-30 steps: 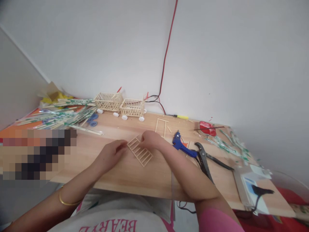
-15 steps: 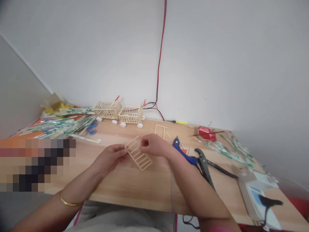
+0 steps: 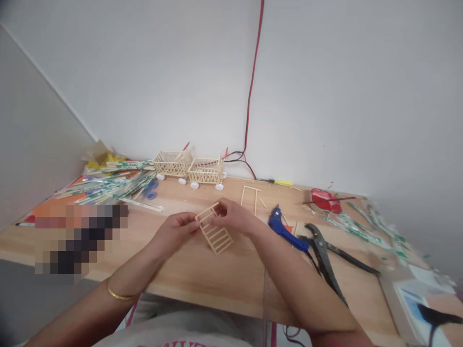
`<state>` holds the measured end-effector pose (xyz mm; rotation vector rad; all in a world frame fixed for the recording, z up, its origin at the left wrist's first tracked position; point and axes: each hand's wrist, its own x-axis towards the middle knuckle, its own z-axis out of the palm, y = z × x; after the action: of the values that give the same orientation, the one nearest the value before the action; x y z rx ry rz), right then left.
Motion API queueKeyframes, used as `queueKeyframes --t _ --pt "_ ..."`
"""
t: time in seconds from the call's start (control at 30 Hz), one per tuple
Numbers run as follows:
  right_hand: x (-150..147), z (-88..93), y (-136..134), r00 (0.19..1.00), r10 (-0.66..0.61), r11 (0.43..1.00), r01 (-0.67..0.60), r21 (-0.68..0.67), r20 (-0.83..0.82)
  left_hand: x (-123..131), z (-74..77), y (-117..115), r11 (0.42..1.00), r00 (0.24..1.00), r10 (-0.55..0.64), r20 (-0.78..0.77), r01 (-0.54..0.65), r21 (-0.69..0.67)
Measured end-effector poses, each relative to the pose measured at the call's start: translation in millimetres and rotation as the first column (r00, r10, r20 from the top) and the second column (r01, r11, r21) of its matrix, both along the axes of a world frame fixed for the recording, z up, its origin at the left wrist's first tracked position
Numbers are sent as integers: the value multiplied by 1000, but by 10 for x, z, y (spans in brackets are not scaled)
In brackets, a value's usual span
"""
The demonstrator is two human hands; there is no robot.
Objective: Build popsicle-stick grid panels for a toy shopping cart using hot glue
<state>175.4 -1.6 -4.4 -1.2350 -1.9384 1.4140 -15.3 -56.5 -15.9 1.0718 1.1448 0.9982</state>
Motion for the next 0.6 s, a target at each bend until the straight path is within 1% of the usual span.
queueKeyframes --t 0.07,0.13,0.27,0.47,0.6 --pt "-31 -12 -23 994 53 992 -63 -111 -93 -2 -4 -3 1000 1000 -19 -12 19 2" --pt "-59 -37 -46 987 48 982 -74 -173 -154 -5 -9 -9 999 999 -36 -16 36 -2" --pt "-93 -75 -74 986 24 983 -54 -174 -167 -12 -25 -16 999 999 -36 0 36 -25" --pt "-116 -62 -114 991 -22 994 7 -107 -136 -22 -60 5 998 999 -43 21 44 -37" --pt "-129 -66 -141 979 -93 984 62 -167 -182 -36 -109 21 998 998 -36 60 39 -40"
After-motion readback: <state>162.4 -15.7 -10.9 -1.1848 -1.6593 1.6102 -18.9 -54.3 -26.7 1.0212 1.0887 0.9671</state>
